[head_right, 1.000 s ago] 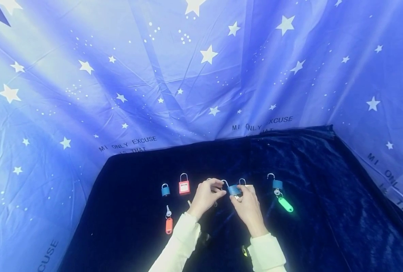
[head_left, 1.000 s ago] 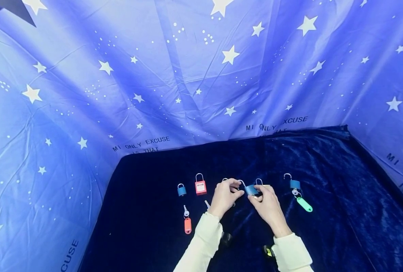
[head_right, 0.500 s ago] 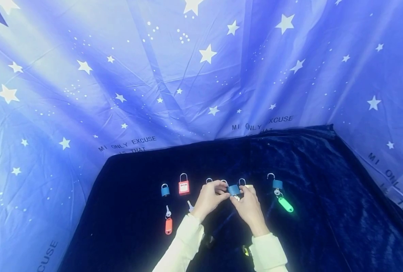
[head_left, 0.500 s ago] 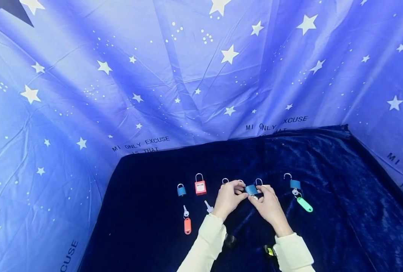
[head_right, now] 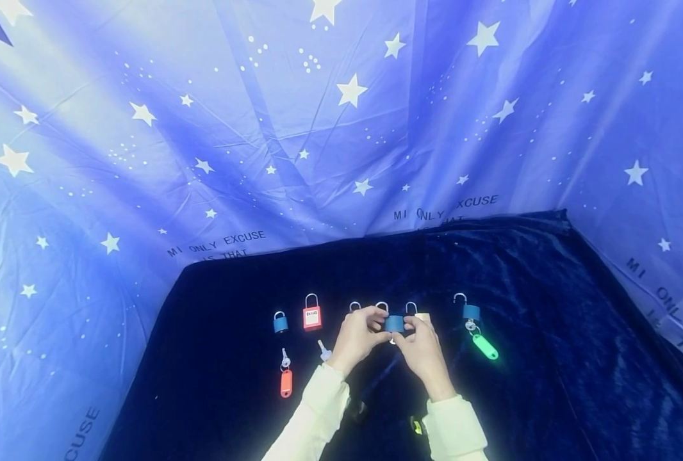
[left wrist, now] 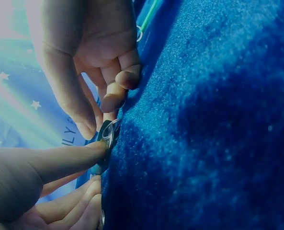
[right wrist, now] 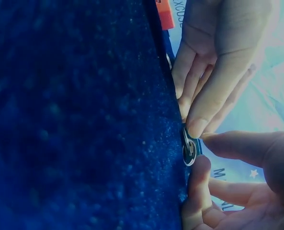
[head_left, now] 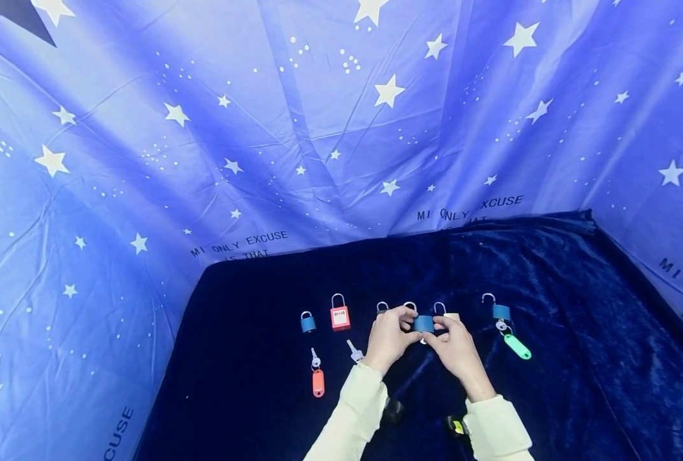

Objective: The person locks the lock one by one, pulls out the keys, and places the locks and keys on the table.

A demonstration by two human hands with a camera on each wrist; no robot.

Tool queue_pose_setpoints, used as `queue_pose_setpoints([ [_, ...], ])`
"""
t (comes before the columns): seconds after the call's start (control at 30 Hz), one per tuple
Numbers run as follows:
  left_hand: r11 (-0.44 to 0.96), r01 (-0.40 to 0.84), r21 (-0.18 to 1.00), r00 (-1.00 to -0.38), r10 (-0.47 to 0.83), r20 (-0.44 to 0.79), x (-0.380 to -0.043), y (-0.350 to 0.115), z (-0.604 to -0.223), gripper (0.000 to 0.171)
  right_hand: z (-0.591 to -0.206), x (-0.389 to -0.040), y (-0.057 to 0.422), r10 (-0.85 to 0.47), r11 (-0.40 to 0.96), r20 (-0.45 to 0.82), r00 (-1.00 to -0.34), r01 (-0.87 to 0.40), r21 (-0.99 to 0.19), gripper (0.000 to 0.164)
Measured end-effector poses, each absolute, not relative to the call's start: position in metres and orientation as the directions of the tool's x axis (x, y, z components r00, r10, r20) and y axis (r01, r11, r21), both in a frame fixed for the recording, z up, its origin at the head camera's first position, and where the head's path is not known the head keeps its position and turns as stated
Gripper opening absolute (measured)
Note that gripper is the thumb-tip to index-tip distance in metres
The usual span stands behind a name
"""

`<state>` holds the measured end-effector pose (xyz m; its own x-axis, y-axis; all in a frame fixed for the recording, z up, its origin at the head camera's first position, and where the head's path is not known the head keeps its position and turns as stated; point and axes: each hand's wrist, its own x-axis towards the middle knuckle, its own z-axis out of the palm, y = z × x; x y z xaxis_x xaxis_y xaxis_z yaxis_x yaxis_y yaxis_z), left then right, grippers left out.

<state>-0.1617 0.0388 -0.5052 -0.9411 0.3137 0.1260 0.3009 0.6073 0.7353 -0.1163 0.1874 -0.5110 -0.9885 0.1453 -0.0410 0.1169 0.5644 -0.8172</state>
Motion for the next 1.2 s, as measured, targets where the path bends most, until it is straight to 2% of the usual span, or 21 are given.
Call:
queue_pose_setpoints([
  [0.3,0.593,0.283,0.754,-0.951,0.274,0.142,-0.1603,0.0419,-0.5060,0.036,-0.5102,-0.1149,0.1856,0.149,0.591,-0.020,-0.989,0.105,-0.800,0.046],
  [0.57,0.478,0.256,0.840,-0.958,0.244,0.153,-0.1606,0.0430,-0.5090,0.026,-0.5086,-0.1141,0.1852,0.159,0.562,-0.017,-0.987,0.105,-0.820,0.044],
  [0.9,0.444,0.195,0.875,-0.977,0.171,0.130,-0.1601,0.0415,-0.5128,0.016,-0.5092,-0.1131,0.1836,0.201,0.548,0.010,-0.979,0.104,-0.830,0.038],
  [1.07,0.364,0.162,0.917,-0.981,0.159,0.110,-0.1615,0.0402,-0.5121,0.015,-0.5074,-0.1125,0.1821,0.224,0.515,0.012,-0.974,0.109,-0.850,0.035],
  [1.2,0.286,0.150,0.946,-0.983,0.146,0.112,-0.1640,0.0391,-0.5099,0.018,-0.5047,-0.1131,0.1809,0.220,0.431,-0.039,-0.975,0.133,-0.892,0.034],
])
